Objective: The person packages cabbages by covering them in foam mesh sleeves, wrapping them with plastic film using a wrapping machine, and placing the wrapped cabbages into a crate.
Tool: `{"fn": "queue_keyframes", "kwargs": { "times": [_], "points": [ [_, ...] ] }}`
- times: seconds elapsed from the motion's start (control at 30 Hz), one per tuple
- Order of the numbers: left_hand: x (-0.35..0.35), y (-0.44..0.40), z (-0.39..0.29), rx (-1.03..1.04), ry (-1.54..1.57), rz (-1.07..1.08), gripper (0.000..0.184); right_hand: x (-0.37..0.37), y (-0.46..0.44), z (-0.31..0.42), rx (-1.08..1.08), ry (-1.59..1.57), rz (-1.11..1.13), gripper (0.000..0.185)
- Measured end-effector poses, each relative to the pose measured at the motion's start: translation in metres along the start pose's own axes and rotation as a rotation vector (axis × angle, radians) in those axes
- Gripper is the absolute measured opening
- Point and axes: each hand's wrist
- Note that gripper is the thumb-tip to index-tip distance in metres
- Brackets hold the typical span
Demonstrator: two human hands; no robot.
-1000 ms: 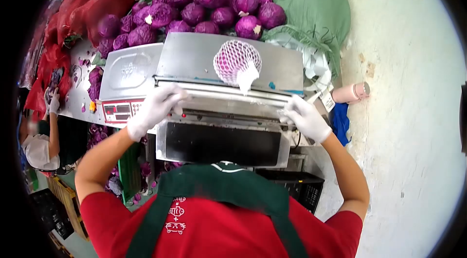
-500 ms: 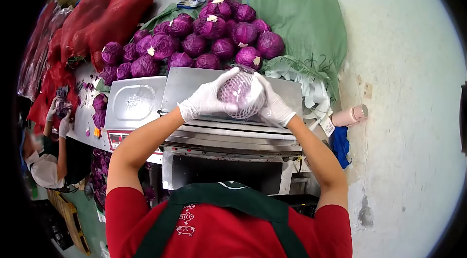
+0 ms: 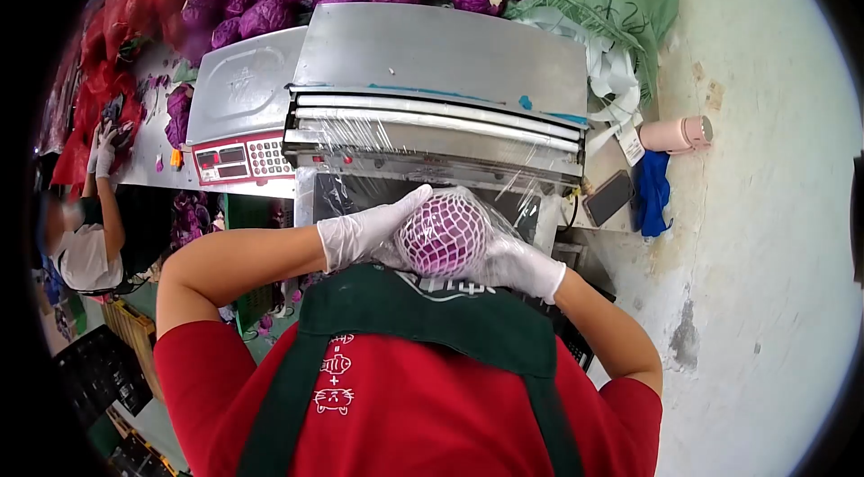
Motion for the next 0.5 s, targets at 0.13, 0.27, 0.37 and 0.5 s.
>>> {"fn": "queue_keyframes", "kwargs": {
  "times": [0.13, 0.27, 0.37, 0.5],
  "points": [
    [-0.003, 0.01, 0.022, 0.33, -0.282, -0.142, 0.065, 0.006, 0.009, -0.011, 0.132, -0.58, -0.173, 0.037],
    [-0.006, 0.071, 0.075, 0.771, -0.924, -0.597, 0.022, 0.031, 0.047, -0.022, -0.085, -0.413, -0.502, 0.053],
    [-0.014, 0.064, 0.095, 0.854, -0.742, -0.713, 0.024, 0.044, 0.066, -0.06, -0.153, -0.015, -0.681, 0.039],
    [0.004, 0.039, 0.079, 0.844, -0.01, -0.556, 0.032, 0.037, 0.058, -0.083, -0.232, -0.169, -0.924, 0.029]
  ]
}}
Point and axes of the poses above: each hand's wrist, its own y-axis away from the middle knuckle, its own x-axis out of the palm, z = x × y, and after that the axes turned 1 degree about -z, right-handed
